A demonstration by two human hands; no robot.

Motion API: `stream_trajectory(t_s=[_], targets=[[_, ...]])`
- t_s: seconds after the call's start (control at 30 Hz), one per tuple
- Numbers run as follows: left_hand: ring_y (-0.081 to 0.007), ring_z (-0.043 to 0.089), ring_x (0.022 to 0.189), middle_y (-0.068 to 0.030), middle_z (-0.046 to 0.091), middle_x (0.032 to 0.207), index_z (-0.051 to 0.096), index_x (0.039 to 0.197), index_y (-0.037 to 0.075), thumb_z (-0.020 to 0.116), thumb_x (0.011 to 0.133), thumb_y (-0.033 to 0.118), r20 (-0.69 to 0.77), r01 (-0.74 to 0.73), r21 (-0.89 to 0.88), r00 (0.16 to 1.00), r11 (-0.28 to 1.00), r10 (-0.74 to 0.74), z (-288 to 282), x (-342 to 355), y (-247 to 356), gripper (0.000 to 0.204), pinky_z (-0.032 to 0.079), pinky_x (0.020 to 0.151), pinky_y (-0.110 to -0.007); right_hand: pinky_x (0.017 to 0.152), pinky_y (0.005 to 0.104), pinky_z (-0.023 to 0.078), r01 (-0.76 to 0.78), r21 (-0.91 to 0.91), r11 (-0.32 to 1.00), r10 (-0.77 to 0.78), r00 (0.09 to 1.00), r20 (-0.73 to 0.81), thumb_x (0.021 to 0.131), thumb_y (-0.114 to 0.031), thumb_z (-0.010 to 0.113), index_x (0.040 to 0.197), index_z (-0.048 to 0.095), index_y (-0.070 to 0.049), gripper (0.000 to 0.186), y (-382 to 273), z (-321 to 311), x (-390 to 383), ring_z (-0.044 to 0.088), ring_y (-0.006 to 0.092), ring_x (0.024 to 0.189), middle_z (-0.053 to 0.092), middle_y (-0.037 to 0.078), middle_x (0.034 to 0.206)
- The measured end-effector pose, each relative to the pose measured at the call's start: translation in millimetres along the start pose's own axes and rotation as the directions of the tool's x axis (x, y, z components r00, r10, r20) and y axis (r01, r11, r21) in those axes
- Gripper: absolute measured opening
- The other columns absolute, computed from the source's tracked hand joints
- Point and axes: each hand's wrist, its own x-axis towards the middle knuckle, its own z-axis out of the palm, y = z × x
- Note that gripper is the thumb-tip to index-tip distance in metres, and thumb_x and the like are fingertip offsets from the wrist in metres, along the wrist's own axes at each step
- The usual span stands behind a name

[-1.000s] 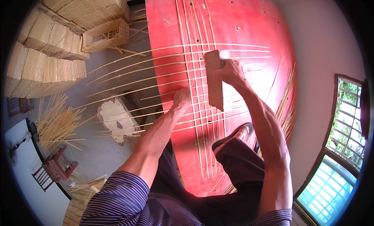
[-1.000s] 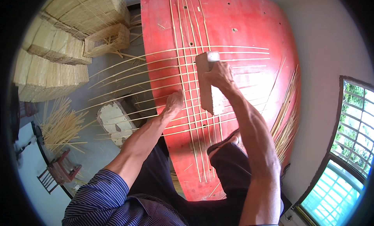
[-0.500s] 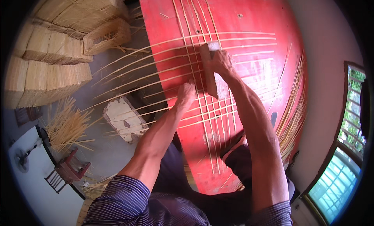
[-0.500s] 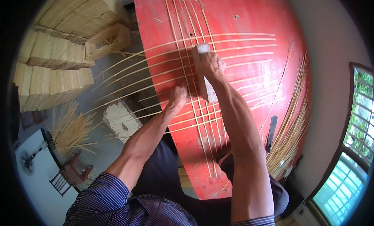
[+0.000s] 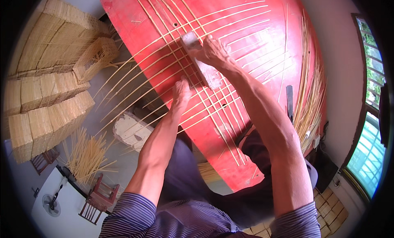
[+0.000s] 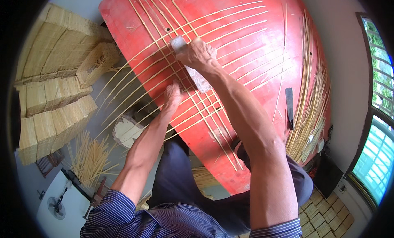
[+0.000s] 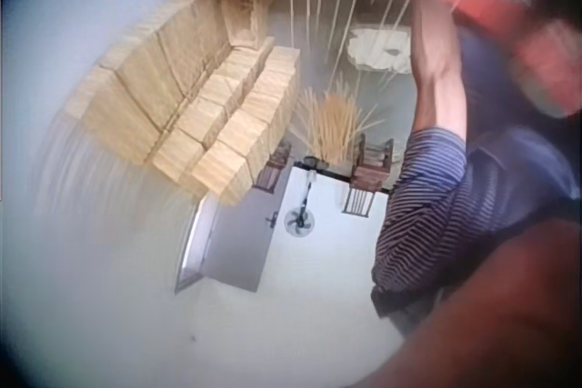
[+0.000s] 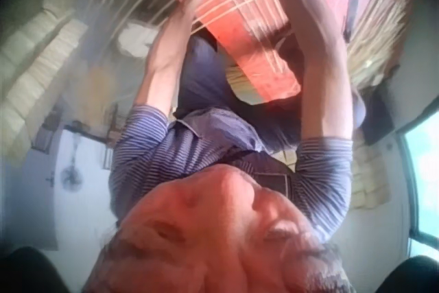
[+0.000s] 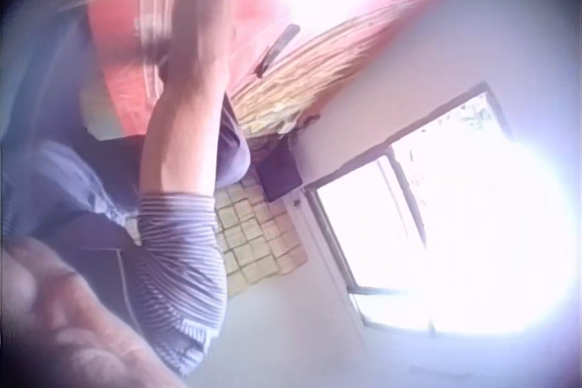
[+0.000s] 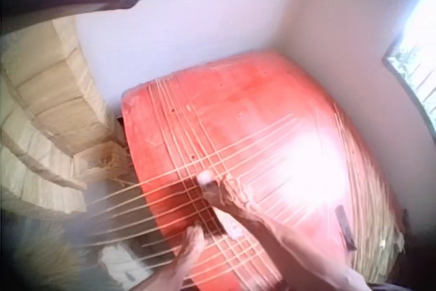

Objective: The person weaves thin bamboo strips by hand on a red table, interlacing them into a grid pattern. They repeatedly pick up strips, lay them across existing ones, and press them down to form a woven mat.

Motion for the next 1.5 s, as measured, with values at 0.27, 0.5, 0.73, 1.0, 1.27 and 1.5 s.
stream_trajectory(t_s=[0.27,0.5,0.73,1.0,1.27,1.5], targets=[[-0.0501,0.065,0.084,-0.0289,0.067,0.083,0.056,0.099,-0.002,0.063,0.082,0.011,-0.019,-0.121,-0.011,0.993,0.993,0.12,10.0,5.7,-8.7,0.022,0.051,0.073,-0.057,0.07,0.0473,0.05,0.023,-0.214,0.976,-0.017,0.999,0.029,0.081,-0.038,0.073,0.088,0.058,0.002,0.043,87.8,-91.7,-77.2,0.066,0.033,0.078,0.065,0.018,0.079],[-0.0521,0.064,0.085,-0.0335,0.065,0.084,0.054,0.1,-0.005,0.06,0.085,0.012,-0.045,-0.172,-0.052,0.984,0.984,0.17,-4.6,-2.6,5.1,0.024,0.051,0.074,-0.058,0.069,0.05,0.054,-0.169,-0.197,0.966,0.18,0.983,0.036,0.083,-0.027,0.067,0.086,0.065,0.006,0.034,143.8,-139.8,-206.9,0.068,0.0421,0.083,0.066,0.027,0.083],[-0.0527,0.063,0.081,-0.0337,0.063,0.079,0.052,0.1,-0.006,0.06,0.086,0.013,-0.061,-0.256,-0.104,0.966,0.961,0.251,18.4,-8.7,4.3,0.025,0.048,0.065,-0.057,0.062,0.0505,0.054,-0.162,-0.006,0.987,0.16,0.978,-0.137,0.073,-0.027,0.074,0.069,0.06,-0.002,0.029,210.0,87.0,-257.9,0.066,0.0402,0.073,0.063,0.022,0.07],[-0.0514,0.064,0.083,-0.0303,0.066,0.082,0.052,0.105,-0.009,0.064,0.084,0.015,-0.028,-0.189,0.055,0.981,0.98,0.19,4.1,-4.4,-21.0,0.034,0.051,0.068,-0.055,0.045,0.0358,0.052,-0.555,0.532,0.639,0.449,0.831,0.327,0.087,-0.028,0.057,0.056,0.058,0.002,0.044,188.4,229.1,-390.6,0.064,0.021,0.045,0.06,0.012,0.05],[-0.0384,0.067,0.094,-0.0241,0.068,0.096,0.057,0.107,0.0,0.063,0.087,0.021,0.123,-0.089,-0.077,0.988,0.993,0.098,-54.2,-47.8,29.9,0.03,0.053,0.081,-0.048,0.049,0.0327,0.053,-0.588,0.725,0.358,0.629,0.726,0.278,0.084,-0.02,0.06,0.071,0.064,0.009,0.032,202.0,261.1,-507.2,0.064,0.02,0.05,0.065,0.016,0.061],[-0.0361,0.063,0.076,-0.0191,0.061,0.079,0.055,0.09,0.003,0.058,0.082,0.009,0.0,-0.412,-0.247,0.905,0.877,0.425,-90.1,-215.2,-21.7,0.011,0.049,0.066,-0.046,0.051,0.0333,0.05,-0.542,0.73,0.416,0.384,0.833,0.399,0.088,-0.021,0.063,0.077,0.065,0.008,0.031,200.2,337.9,-599.3,0.062,0.017,0.053,0.063,0.005,0.062]])
